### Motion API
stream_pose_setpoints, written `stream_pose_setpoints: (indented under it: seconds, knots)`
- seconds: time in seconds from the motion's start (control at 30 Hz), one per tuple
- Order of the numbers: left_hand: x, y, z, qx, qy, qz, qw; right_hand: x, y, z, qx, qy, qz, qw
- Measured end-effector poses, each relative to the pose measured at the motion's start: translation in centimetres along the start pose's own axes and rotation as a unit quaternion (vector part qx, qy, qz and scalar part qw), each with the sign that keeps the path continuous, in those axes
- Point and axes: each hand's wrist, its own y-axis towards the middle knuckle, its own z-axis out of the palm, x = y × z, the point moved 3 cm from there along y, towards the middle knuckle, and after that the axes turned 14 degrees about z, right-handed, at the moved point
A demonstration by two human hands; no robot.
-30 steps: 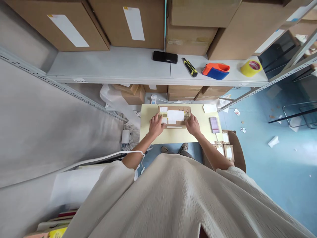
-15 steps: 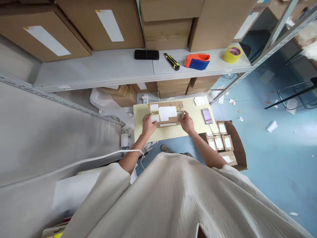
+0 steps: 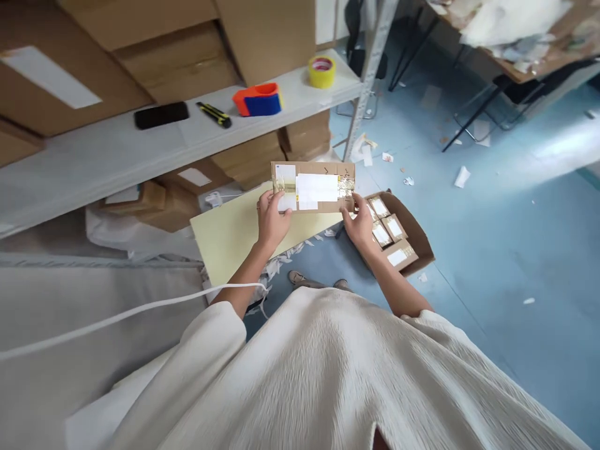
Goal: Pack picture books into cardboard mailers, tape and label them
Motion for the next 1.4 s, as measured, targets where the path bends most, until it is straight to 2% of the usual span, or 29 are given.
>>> stream_pose_setpoints:
  seconds: [0.17, 0.3, 0.43, 0.57, 0.7, 0.83, 0.97, 1.13, 1.27, 1.4]
  knots:
    - [-8.2, 2.7, 7.7, 0.072, -0.011, 0.08, 0.994, -7.1, -2.2, -8.8, -0.064, -0.049, 0.078, 0.994]
    - [-14.0, 4.4, 13.3, 0.125, -0.039, 0.143, 0.981, -12.1, -4.7, -14.4, -0.111, -0.055, 0.147, 0.981]
    - [-18.5, 5.7, 18.4, 0.184, -0.062, 0.198, 0.961, -15.7, -6.9, -18.4, -0.15, -0.054, 0.224, 0.961]
    - [-21.6, 6.3, 22.6, 0.239, -0.07, 0.233, 0.94, -18.4, -8.1, -20.3, -0.193, -0.038, 0.277, 0.941]
    - [-23.4, 6.3, 26.4, 0.274, -0.067, 0.241, 0.929, -20.6, -8.3, -20.6, -0.213, -0.036, 0.313, 0.925]
    - [-23.4, 6.5, 30.3, 0.319, -0.067, 0.224, 0.919, -22.6, -7.6, -20.0, -0.197, -0.063, 0.355, 0.912]
    - [-21.8, 7.4, 34.3, 0.368, -0.073, 0.205, 0.904, -24.7, -6.5, -18.2, -0.175, -0.078, 0.398, 0.897]
    - [-19.2, 7.7, 39.1, 0.41, -0.072, 0.167, 0.894, -27.6, -5.7, -14.5, -0.146, -0.086, 0.434, 0.885]
    - [-17.3, 7.1, 42.5, 0.435, -0.059, 0.123, 0.89, -30.5, -5.0, -11.5, -0.09, -0.095, 0.477, 0.869]
    - [-15.2, 6.5, 46.7, 0.444, -0.051, 0.074, 0.892, -34.6, -3.6, -8.6, -0.035, -0.098, 0.498, 0.861]
